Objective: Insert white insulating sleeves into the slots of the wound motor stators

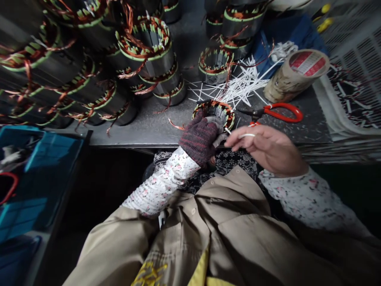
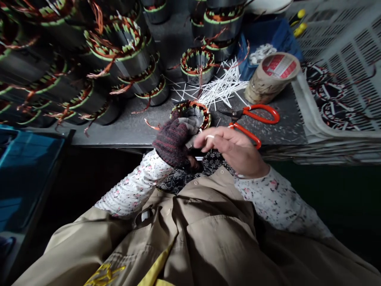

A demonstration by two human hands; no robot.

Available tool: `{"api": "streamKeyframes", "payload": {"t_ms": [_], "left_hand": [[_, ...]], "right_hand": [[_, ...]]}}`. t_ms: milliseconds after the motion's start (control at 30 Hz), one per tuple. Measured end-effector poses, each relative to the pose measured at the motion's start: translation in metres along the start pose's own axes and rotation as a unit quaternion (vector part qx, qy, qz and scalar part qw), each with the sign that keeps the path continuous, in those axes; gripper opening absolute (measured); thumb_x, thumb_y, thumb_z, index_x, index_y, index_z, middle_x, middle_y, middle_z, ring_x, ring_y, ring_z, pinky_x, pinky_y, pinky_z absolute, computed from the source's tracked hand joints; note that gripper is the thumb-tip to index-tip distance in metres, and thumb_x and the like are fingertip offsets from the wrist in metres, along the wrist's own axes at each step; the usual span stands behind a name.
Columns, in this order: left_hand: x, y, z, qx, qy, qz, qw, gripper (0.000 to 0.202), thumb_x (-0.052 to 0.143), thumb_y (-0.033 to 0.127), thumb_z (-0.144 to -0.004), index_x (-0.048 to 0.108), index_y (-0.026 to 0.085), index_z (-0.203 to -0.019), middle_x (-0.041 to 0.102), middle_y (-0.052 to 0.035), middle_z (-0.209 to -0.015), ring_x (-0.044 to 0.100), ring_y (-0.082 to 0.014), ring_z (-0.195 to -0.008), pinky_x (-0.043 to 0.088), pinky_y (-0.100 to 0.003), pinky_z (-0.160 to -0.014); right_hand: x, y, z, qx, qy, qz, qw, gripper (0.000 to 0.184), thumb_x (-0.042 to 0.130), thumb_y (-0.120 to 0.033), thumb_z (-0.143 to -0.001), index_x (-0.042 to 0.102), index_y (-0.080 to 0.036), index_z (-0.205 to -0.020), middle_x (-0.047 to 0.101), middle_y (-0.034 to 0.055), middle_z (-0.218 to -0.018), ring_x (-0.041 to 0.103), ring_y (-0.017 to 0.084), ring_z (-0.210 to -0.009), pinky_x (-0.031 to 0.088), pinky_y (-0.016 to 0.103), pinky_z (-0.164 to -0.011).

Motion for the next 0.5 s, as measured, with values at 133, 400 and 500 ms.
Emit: {"api": "streamKeyframes", "payload": {"t_ms": [133,400,500], "left_hand": [[0.006,-0.002,0.0,-0.004,-0.018,-0.019,1.0,0.02,0.058,0.038,-0.099,0.066,0.022,-0.091,0.074,-0.0052,-0.096,0.072,-0.0231,-0.103,0.048,-0.053,-0.118],[0.005,0.003,-0.004,0.022,-0.003,-0.101,0.995,0.027,0.059,0.043,-0.097,0.067,0.019,-0.09,0.074,-0.0036,-0.087,0.072,-0.0211,-0.094,0.05,-0.048,-0.116],[0.004,-0.015,-0.006,0.005,0.0,-0.139,0.99,0.031,0.056,0.043,-0.099,0.068,0.017,-0.088,0.074,-0.0054,-0.083,0.073,-0.0222,-0.089,0.048,-0.05,-0.116]], "right_hand": [[-0.016,0.0,0.008,0.032,0.074,-0.034,0.996,0.032,0.069,-0.032,-0.09,0.058,-0.02,-0.062,0.052,-0.0013,-0.058,0.05,0.012,-0.056,0.041,0.027,-0.053],[0.013,0.007,-0.089,-0.062,0.131,-0.07,0.987,0.031,0.067,-0.042,-0.086,0.053,-0.021,-0.068,0.055,-0.002,-0.066,0.058,0.013,-0.062,0.048,0.028,-0.06],[0.017,-0.006,-0.083,-0.174,0.139,0.12,0.967,0.031,0.064,-0.046,-0.09,0.059,-0.02,-0.074,0.069,0.0062,-0.093,0.063,0.015,-0.073,0.051,0.032,-0.066]]}}
Point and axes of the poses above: each hand's wrist, its own z-axis away from the middle knuckle, its own x-axis out of the palm, y = z × x, the point moved 8 cm from there along -z, towards the middle knuckle
